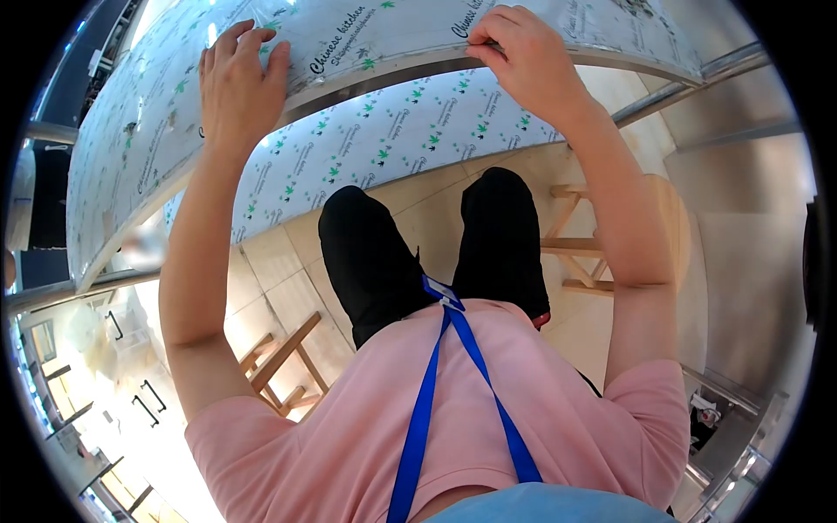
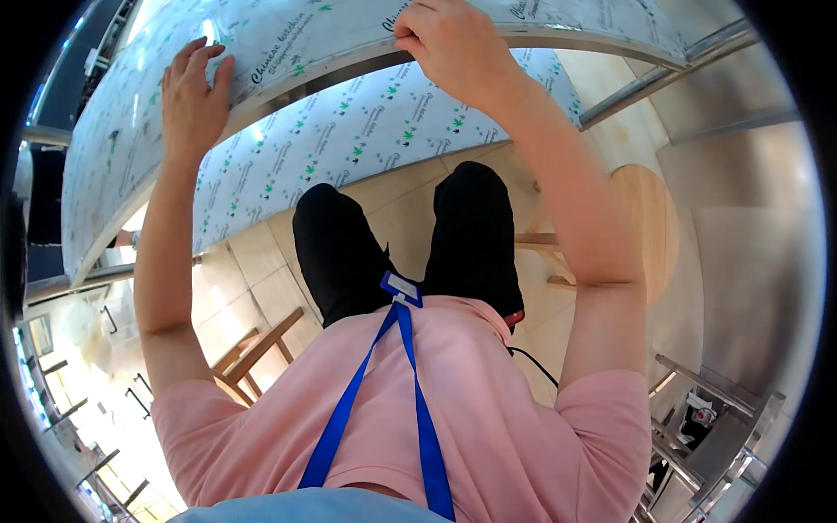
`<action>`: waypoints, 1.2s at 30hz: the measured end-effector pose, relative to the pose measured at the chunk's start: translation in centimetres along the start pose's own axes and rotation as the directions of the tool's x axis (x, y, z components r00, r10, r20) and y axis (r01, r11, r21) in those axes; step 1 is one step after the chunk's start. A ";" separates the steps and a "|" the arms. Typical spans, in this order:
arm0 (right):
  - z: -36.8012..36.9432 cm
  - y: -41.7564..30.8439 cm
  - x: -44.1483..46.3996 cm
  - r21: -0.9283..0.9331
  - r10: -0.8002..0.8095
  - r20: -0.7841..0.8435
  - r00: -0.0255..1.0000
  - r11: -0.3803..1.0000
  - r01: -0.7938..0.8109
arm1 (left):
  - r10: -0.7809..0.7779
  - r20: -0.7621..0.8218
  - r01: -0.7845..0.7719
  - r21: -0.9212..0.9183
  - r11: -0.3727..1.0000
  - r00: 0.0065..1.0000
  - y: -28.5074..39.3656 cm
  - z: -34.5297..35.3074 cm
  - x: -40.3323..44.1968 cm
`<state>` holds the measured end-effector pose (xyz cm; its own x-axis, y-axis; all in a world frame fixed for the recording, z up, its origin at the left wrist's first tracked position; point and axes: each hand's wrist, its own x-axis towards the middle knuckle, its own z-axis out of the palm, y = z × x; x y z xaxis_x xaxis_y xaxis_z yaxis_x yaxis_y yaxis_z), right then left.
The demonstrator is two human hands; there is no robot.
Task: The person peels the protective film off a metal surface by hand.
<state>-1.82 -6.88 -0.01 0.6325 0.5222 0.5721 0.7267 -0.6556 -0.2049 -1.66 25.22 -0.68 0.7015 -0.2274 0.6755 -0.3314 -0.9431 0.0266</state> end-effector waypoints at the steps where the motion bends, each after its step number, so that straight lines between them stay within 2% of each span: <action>1: -0.1 0.0 0.1 0.009 0.004 0.007 1.000 1.000 -0.004 | 0.004 -0.006 -0.004 0.006 1.000 1.000 0.0 0.1 0.0; 4: -0.4 0.0 0.4 -0.038 -0.011 0.067 0.998 0.999 0.013 | 0.005 -0.012 -0.005 0.015 1.000 1.000 0.0 0.1 -0.1; 10: -0.8 0.1 0.7 0.003 -0.022 0.110 0.994 1.000 0.022 | -0.015 0.013 0.014 0.033 0.999 1.000 -0.1 0.3 -0.1; 13: -1.2 1.3 -0.1 -0.006 -0.049 0.059 0.997 0.999 0.049 | -0.033 0.040 0.032 0.039 0.999 0.999 -0.1 -0.1 -0.1; 16: -3.4 4.3 -2.0 -0.052 0.067 0.058 0.996 0.997 -0.064 | -0.051 0.058 0.049 0.043 0.998 0.997 0.0 -0.1 0.0; 19: -6.3 8.6 -4.4 -0.089 0.253 0.043 0.966 0.965 -0.248 | -0.057 0.069 0.054 0.035 0.998 0.996 0.0 -0.2 0.1; 22: -9.0 14.3 -6.3 -0.319 0.309 -0.008 0.951 0.900 -0.296 | -0.063 0.083 0.060 0.034 0.998 0.995 0.3 -0.4 0.1; 25: -10.9 15.9 -6.2 -0.244 0.575 0.036 0.817 0.798 -0.551 | -0.060 0.089 0.056 0.050 0.997 0.994 0.2 -0.4 0.1; 29: -12.1 14.6 -4.7 -0.335 0.632 0.131 0.764 0.754 -0.566 | -0.046 0.108 0.039 0.070 0.997 0.993 0.1 -0.6 0.1; 36: -11.8 15.2 -3.7 -0.383 0.640 0.148 0.754 0.740 -0.553 | -0.046 0.131 0.040 0.045 0.998 0.990 0.0 -0.5 0.0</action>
<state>3.71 -25.23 4.10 0.9817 0.0551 0.1825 0.0857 -0.9827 -0.1641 -1.92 25.33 -0.31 0.7928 -0.2139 0.5708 -0.2743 -0.9614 0.0207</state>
